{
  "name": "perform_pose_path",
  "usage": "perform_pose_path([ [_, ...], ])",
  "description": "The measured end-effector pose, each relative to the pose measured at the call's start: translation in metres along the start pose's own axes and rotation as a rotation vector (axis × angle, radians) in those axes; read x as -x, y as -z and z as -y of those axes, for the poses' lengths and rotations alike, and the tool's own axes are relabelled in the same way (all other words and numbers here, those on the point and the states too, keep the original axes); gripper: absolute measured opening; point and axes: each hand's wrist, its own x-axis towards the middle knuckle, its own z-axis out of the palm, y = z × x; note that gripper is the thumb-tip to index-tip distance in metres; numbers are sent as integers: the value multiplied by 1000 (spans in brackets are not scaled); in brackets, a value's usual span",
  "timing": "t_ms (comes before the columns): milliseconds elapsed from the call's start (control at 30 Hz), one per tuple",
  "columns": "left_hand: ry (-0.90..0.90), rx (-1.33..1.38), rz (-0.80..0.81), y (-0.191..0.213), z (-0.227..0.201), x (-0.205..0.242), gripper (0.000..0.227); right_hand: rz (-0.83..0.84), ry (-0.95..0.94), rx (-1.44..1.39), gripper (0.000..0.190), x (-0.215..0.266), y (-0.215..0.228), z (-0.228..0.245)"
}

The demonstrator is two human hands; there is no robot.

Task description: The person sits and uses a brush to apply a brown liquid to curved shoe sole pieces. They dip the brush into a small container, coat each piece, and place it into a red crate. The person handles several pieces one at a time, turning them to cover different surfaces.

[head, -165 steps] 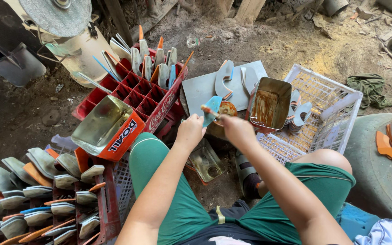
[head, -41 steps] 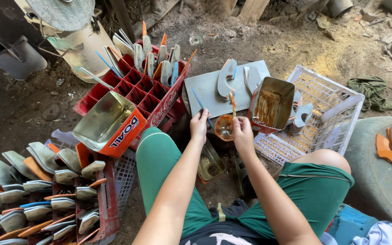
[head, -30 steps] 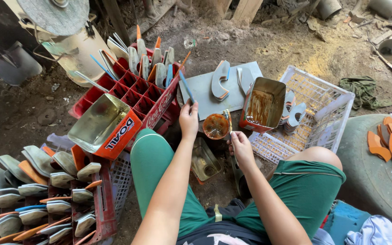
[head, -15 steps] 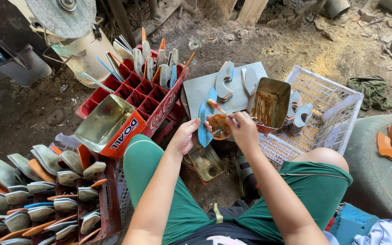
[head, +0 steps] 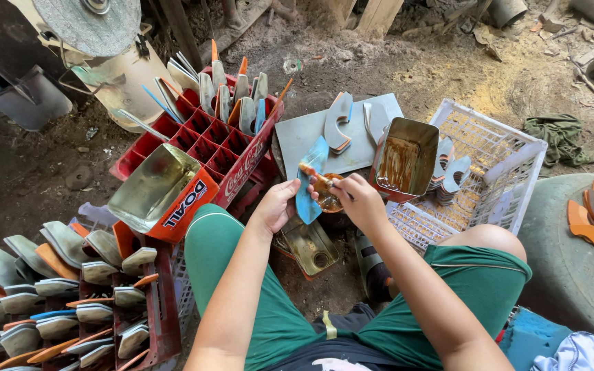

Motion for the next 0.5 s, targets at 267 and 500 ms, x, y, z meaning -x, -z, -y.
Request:
perform_pose_path([
  [267,9,14,49,6,-4,-1,40,21,63,-7,16,-7,-3,-7],
  [500,-29,12,-2,8,-3,-1,37,19,-51,-89,19,0,-3,-10],
])
